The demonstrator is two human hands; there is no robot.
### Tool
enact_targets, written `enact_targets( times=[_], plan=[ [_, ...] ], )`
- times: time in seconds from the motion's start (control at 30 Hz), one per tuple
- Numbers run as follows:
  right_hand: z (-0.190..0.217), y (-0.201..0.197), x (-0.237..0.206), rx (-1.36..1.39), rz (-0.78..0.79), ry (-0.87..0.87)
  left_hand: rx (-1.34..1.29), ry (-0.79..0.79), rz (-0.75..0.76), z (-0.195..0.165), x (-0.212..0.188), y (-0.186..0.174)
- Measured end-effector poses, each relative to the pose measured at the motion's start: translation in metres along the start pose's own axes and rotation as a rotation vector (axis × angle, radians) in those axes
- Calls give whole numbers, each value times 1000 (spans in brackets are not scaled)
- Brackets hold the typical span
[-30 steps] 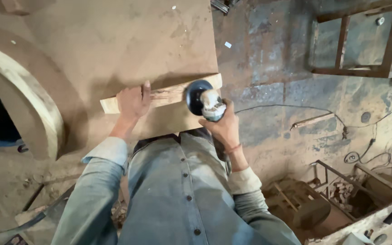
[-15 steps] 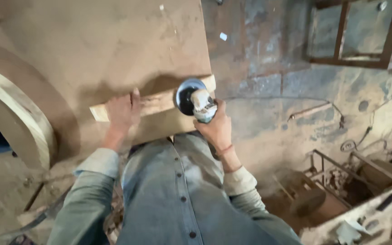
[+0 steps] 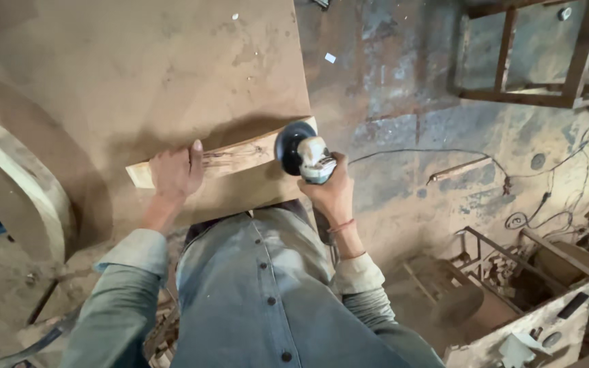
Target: The person uses an angle grinder with a sanding disc to smooth the surface of a curved wooden piece. They hold the wood with one hand and move the tool back and forth along the grain, then flip the piece to sand the other side.
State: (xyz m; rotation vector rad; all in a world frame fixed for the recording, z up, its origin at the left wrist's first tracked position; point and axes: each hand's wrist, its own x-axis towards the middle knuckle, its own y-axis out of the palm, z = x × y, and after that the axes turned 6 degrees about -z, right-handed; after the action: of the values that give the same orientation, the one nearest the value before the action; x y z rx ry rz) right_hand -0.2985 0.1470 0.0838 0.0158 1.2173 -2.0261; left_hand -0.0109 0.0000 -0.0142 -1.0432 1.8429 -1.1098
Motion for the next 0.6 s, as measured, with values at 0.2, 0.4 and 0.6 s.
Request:
enact_targets(
  times=[0.2, 0.4, 0.6],
  plan=[
    [-30, -16, 23, 28, -84, 95, -25, 16, 11, -2, 0, -6],
    [4, -4, -19, 178, 43, -69, -38, 12, -70, -2, -2, -4],
    [13, -10, -5, 56, 107, -55, -108, -26, -50, -3, -2, -6]
  ],
)
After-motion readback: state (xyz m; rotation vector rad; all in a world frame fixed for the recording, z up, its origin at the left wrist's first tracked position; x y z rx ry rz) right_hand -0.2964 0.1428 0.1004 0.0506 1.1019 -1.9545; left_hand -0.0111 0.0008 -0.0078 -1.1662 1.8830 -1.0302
